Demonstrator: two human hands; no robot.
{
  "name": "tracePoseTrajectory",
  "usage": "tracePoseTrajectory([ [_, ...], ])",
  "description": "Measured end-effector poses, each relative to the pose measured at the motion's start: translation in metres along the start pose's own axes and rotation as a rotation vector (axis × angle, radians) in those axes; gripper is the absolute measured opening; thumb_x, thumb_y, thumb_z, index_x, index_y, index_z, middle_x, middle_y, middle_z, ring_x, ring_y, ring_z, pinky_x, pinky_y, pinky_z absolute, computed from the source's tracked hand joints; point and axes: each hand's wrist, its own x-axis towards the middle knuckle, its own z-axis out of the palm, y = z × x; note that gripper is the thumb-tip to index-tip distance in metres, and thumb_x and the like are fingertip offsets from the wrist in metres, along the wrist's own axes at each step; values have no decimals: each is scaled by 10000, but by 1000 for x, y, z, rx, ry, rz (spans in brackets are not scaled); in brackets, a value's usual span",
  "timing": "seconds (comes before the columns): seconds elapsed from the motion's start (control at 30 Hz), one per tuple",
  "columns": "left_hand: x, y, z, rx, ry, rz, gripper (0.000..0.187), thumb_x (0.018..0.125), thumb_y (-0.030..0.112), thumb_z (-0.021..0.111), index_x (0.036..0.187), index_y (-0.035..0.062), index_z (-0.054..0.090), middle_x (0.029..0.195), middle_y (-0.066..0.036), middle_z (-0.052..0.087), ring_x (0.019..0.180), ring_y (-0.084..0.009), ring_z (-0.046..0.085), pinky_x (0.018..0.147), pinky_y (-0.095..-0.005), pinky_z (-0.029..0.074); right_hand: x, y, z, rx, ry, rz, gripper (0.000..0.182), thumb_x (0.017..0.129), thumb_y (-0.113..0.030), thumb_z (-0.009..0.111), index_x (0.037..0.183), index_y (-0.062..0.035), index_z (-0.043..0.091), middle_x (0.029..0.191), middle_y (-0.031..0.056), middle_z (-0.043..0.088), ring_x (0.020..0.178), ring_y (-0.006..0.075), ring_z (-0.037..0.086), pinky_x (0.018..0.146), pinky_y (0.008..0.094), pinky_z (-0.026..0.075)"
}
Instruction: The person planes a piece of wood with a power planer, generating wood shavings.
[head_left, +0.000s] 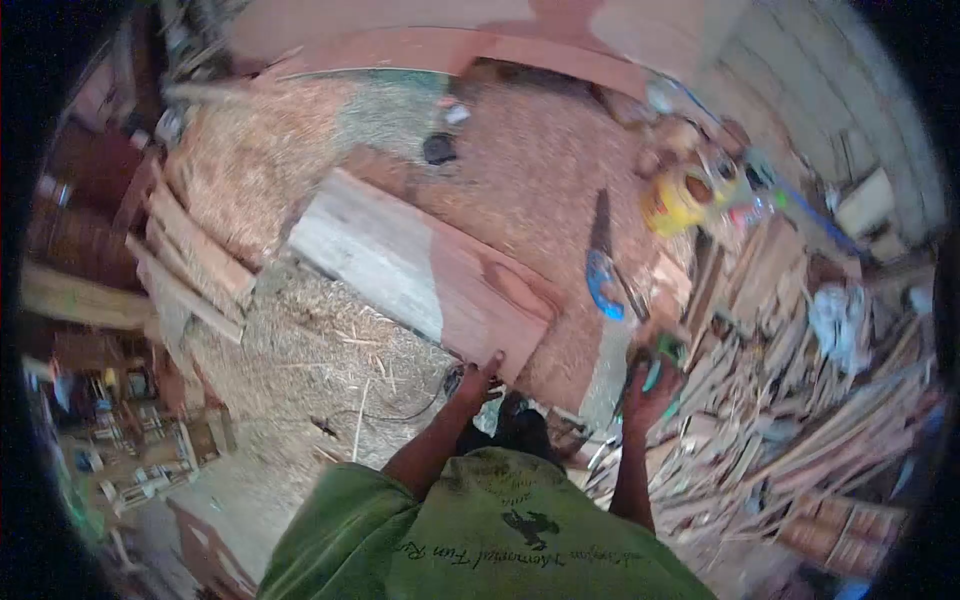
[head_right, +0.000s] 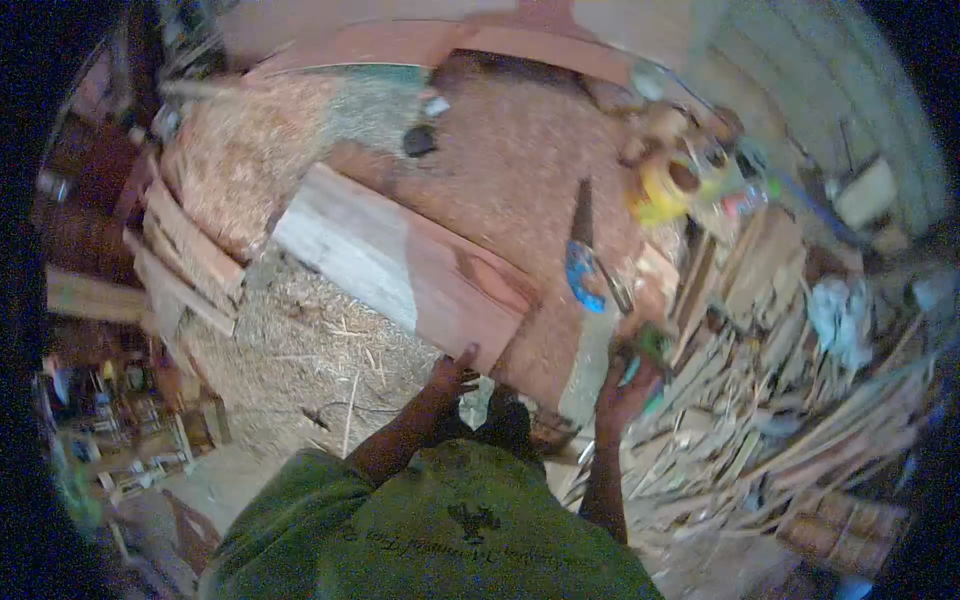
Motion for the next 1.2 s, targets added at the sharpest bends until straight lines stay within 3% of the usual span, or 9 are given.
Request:
tracePoseTrajectory([
  [0.2, -27, 32, -29, 21, -32, 0, 1115, 759, 677, 797, 1552, 92, 275, 1461, -152, 474, 1234, -356, 539, 966, -529, 473, 45, -70, 177, 141, -260, -288, 572, 908, -371, 724, 1318, 11, 611, 1283, 217, 631, 1285, 381, 532, 1111, 498, 377],
  [0.3, -11, 30, -56, -53, 25, 24, 1141, 747, 696, 792, 1584, 126, 267, 1438, -169, 490, 1191, -324, 549, 949, -529, 479, 59, -94, 239, 353, -621, -94, 653, 914, -508, 670, 1323, -2, 623, 1244, 221, 665, 1261, 349, 567, 1116, 512, 378],
  [0.5, 22, 23, -128, -434, 33, 73, 995, 777, 677, 763, 1523, 122, 410, 1295, -136, 572, 1085, -275, 558, 966, -485, 424, 31, -146, 197, -174, -821, -82, 721, 922, -602, 609, 1352, -23, 606, 1223, 242, 667, 1229, 366, 585, 1096, 533, 372],
  [0.57, -79, 85, -97, -503, 130, 127, 890, 815, 649, 748, 1445, 76, 491, 1276, -133, 594, 1051, -282, 553, 988, -462, 393, -8, -133, 189, 15, -711, -94, 743, 911, -618, 612, 1356, -23, 583, 1249, 246, 649, 1220, 394, 579, 1100, 542, 351],
  [0.73, -59, 78, -115, -557, 117, 98, 880, 841, 641, 735, 1426, 29, 495, 1300, -174, 591, 1127, -328, 543, 980, -484, 419, -32, -140, 168, 4, -715, -50, 785, 899, -668, 603, 1345, -24, 544, 1348, 272, 587, 1286, 435, 530, 1124, 586, 294],
  [0.83, -52, 77, -117, -533, 124, 65, 922, 819, 650, 750, 1434, 19, 481, 1320, -192, 580, 1177, -344, 530, 1000, -510, 425, -34, -127, 181, 89, -613, -140, 658, 903, -522, 709, 1283, 0, 579, 1192, 253, 645, 1182, 467, 553, 1040, 624, 369],
  [0.93, -62, 90, -108, -464, 137, 94, 945, 799, 640, 768, 1435, 10, 465, 1316, -212, 582, 1203, -351, 541, 1007, -536, 438, -28, -114, 188, 223, -568, -187, 660, 916, -505, 700, 1335, -10, 576, 1255, 248, 632, 1221, 482, 536, 1082, 630, 343],
  [1.17, -89, 150, -34, -73, 357, 379, 811, 810, 529, 812, 1311, -56, 559, 1139, -156, 704, 1025, -326, 695, 881, -488, 575, -9, -96, 172, 348, -917, -64, 727, 1023, -536, 531, 1469, 37, 490, 1477, 259, 526, 1415, 400, 435, 1198, 462, 287],
  [1.2, -74, 152, -34, 1, 425, 393, 890, 729, 506, 896, 1251, -126, 547, 1126, -208, 685, 943, -282, 706, 744, -396, 597, -3, -94, 159, 426, -974, -3, 718, 1035, -539, 511, 1460, 39, 503, 1480, 250, 528, 1409, 372, 450, 1191, 435, 305],
])
